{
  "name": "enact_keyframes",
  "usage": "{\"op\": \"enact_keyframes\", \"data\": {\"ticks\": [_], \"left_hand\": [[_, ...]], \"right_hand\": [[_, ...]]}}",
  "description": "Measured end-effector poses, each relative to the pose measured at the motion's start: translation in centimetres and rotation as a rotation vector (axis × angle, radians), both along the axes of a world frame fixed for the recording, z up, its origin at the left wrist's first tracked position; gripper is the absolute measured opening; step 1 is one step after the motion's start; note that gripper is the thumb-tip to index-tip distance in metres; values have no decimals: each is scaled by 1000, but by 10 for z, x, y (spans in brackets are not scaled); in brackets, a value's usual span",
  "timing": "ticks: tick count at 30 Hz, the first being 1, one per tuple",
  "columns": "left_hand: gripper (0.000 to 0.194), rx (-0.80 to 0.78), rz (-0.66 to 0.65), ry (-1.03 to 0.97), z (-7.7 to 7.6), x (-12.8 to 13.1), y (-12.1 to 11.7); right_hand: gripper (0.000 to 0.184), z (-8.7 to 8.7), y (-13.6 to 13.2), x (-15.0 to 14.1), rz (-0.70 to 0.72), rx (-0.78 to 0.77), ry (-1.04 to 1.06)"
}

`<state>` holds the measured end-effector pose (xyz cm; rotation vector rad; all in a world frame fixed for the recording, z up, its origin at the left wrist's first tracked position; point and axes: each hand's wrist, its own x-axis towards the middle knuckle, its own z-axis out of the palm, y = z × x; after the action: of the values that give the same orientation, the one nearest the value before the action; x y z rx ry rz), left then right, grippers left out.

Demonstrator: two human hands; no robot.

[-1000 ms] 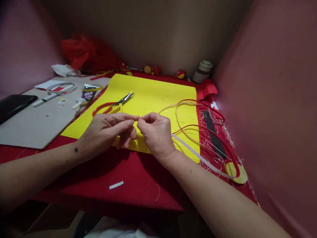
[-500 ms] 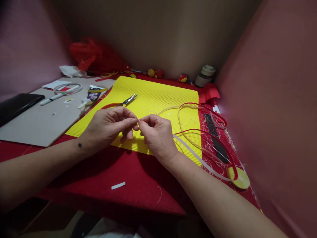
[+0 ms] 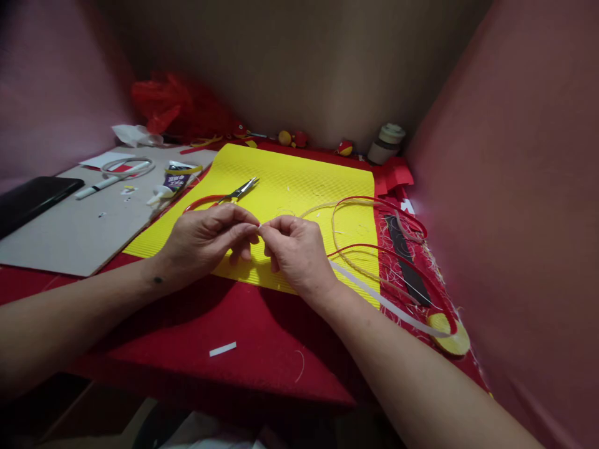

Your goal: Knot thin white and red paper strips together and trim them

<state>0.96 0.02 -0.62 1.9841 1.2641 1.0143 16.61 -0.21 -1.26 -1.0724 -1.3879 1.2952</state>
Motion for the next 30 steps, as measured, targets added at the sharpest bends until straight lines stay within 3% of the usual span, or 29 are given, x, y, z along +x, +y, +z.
{"op": "enact_keyframes", "data": {"ticks": [7,12,19,30], "left_hand": [[8,-310,-45,-264,9,1,3],[7,-456,-135,-313,8,-3,10],[3,-332,-110,-239,10,-4,8],[3,-270,-154,-254,11,-6,9]], "right_hand": [[15,1,-3,-1,-78,114,-139],[14,3,-3,-1,-67,101,-188],[19,5,0,4,51,-34,-4],[17,-1,6,10,172,-43,101]]}}
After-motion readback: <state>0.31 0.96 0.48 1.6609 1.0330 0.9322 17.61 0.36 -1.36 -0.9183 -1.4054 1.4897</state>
